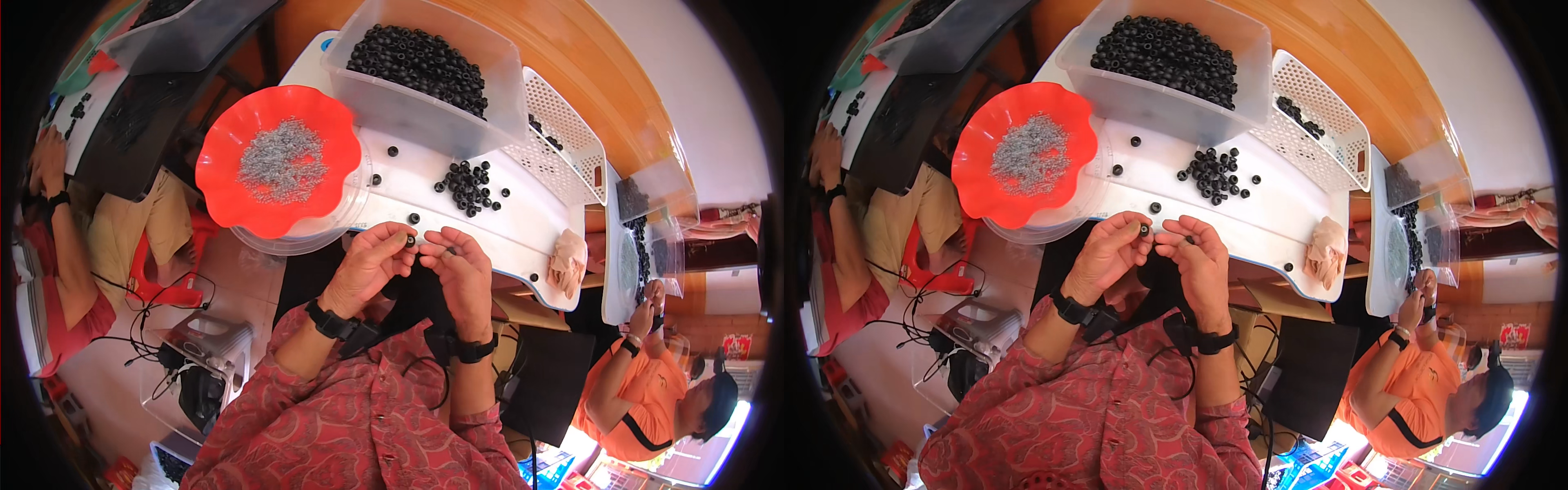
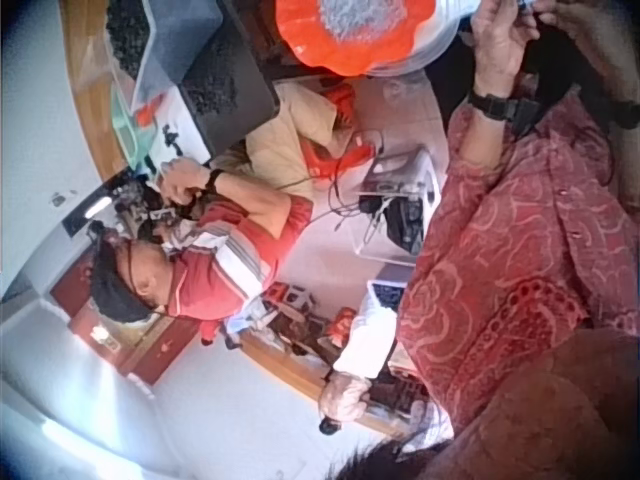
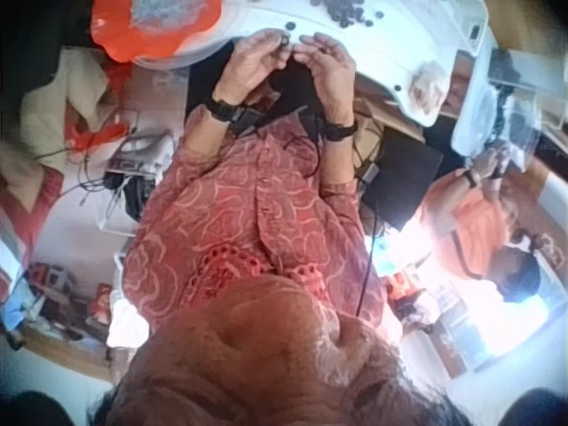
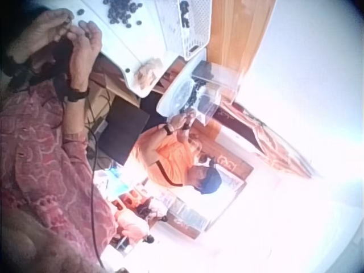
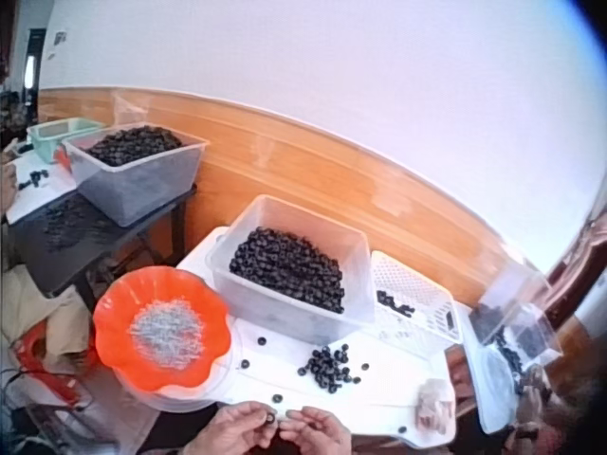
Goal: The recorder is assembling small black plastic rings with silver metallic inserts at a workstation.
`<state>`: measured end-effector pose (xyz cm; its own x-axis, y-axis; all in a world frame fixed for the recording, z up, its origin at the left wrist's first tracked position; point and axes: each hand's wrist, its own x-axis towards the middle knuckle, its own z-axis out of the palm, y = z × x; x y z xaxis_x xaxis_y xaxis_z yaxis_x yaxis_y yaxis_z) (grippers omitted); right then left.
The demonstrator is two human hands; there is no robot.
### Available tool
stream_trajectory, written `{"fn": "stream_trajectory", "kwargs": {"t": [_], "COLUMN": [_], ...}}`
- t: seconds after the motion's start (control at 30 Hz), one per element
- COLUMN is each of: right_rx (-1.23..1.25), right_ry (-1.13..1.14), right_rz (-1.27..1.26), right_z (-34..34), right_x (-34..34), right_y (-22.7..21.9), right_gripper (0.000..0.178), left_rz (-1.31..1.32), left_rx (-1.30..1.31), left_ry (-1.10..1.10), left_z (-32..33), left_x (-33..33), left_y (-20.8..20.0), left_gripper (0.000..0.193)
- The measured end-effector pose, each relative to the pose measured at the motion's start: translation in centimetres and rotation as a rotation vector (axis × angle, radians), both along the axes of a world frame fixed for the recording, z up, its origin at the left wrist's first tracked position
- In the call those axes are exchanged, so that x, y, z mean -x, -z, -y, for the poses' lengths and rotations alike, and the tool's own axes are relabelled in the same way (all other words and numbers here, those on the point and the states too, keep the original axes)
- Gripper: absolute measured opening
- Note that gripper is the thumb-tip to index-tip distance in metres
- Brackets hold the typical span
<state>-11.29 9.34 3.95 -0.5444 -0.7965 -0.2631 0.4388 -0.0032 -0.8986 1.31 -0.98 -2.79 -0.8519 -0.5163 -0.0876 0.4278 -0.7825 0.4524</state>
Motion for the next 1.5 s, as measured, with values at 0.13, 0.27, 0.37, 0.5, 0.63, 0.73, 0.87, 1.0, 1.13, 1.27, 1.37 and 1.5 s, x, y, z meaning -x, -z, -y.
{"fn": "stream_trajectory", "kwargs": {"t": [0.13, 0.27, 0.37, 0.5, 0.63, 0.73, 0.87, 1.0, 1.13, 1.27, 1.37, 1.5], "right_rx": [0.008, 0.019, 0.012, 0.035, 0.074, 0.059, 0.016, 0.001, -0.017, -0.09, -0.09, -0.027], "right_ry": [0.01, 0.017, 0.032, 0.07, 0.096, 0.064, 0.03, 0.081, 0.113, 0.115, 0.134, 0.151], "right_rz": [-0.065, -0.173, -0.236, -0.258, -0.196, -0.188, -0.282, -0.299, -0.341, -0.395, -0.454, -0.583], "right_z": [-0.6, -1.0, -1.1, -1.1, -1.7, -1.7, -1.6, -1.1, -1.0, -0.9, -0.7, -0.7], "right_x": [0.2, -0.1, -0.2, -0.1, 0.5, 0.2, -0.2, -0.8, -1.0, -1.6, -2.0, -2.0], "right_y": [0.9, 1.4, 1.6, 1.4, 2.0, 1.7, 1.5, 1.2, 1.0, 0.5, 0.6, 1.1], "right_gripper": [0.032, 0.031, 0.033, 0.026, 0.019, 0.022, 0.024, 0.023, 0.022, 0.023, 0.021, 0.021], "left_rz": [0.007, -0.005, -0.005, -0.004, -0.014, -0.032, 0.0, -0.001, 0.003, 0.006, 0.009, -0.01], "left_rx": [-0.018, -0.017, -0.023, -0.033, -0.025, -0.011, 0.013, 0.017, 0.012, 0.0, -0.003, 0.004], "left_ry": [0.003, 0.009, 0.016, 0.021, 0.036, 0.052, 0.069, 0.08, 0.069, 0.059, 0.061, 0.066], "left_z": [-0.1, -0.1, -0.2, -0.3, -0.6, -0.9, -1.3, -1.3, -1.3, -1.3, -1.3, -1.2], "left_x": [0.1, 0.1, 0.1, 0.1, 0.4, 0.6, 0.7, 0.6, 0.6, 0.6, 0.5, 0.5], "left_y": [-0.3, -0.1, -0.3, -0.6, -0.8, -0.6, -0.9, -0.8, -0.6, -0.7, -1.1, -0.9], "left_gripper": [0.022, 0.022, 0.022, 0.022, 0.022, 0.022, 0.023, 0.024, 0.024, 0.024, 0.023, 0.022]}}
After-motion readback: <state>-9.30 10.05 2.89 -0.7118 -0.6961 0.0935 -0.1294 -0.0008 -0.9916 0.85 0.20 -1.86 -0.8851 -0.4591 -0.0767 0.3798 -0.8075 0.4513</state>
